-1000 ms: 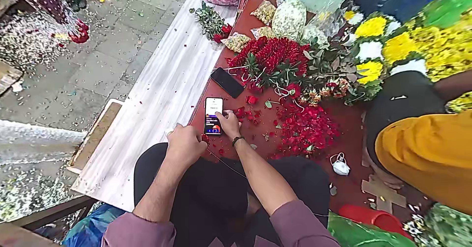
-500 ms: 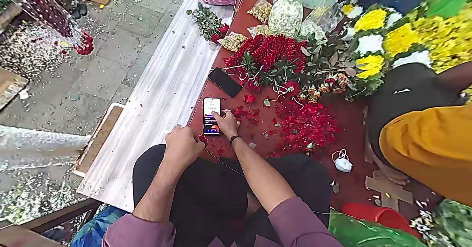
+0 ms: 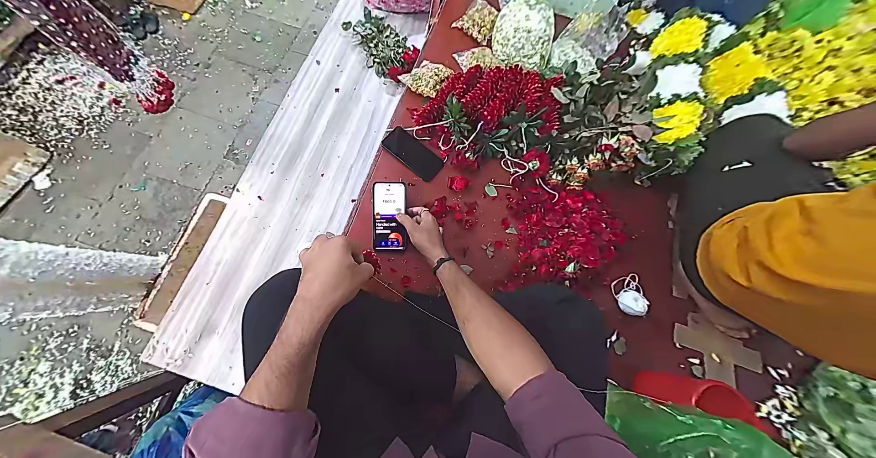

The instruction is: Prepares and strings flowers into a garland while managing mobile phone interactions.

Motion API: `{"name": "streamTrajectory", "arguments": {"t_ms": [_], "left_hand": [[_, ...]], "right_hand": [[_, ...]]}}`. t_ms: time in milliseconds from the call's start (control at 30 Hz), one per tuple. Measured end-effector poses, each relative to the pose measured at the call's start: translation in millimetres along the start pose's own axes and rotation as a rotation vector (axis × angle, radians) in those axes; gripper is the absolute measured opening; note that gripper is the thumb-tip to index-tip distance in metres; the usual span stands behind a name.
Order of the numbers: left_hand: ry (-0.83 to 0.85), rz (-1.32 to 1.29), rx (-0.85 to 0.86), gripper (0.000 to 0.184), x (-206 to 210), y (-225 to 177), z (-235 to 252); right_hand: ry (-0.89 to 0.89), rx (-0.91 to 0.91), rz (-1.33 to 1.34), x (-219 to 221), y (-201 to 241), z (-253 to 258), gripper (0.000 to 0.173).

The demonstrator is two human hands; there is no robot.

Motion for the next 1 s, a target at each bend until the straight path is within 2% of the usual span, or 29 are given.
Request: {"name": "streamTrajectory", "arguments": {"t_ms": [133,533,733,1000], "left_hand": [[-0.021,-0.011,-0.001,0.015,1,1,-1],[-0.022,-0.004,-0.014,0.015,0,0,-2],[-0.036,-0.009,-0.006,0.013,0,0,-2],[-0.012,-0.006,-0.01,0.013,1,1,0]], "right_hand": [[0.069,-0.063,0.055,-5,-6,-4,0.046],[0.03,-0.101,-0.005,-1,-4,-9,0.052],[-0.028,-0.087,-0.221,12,-3,-11,0.083],[-0.118,-0.101,-0.345,23,2,-14,0.094]]}}
Point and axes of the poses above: each hand's wrist, its own z-axis towards the middle knuckle, its own x-axis out of the palm, y = z × x, the point moved 5 cm from there along z, towards the middle knuckle, and after that the axes turned 11 degrees about z, right-handed, at the moved point
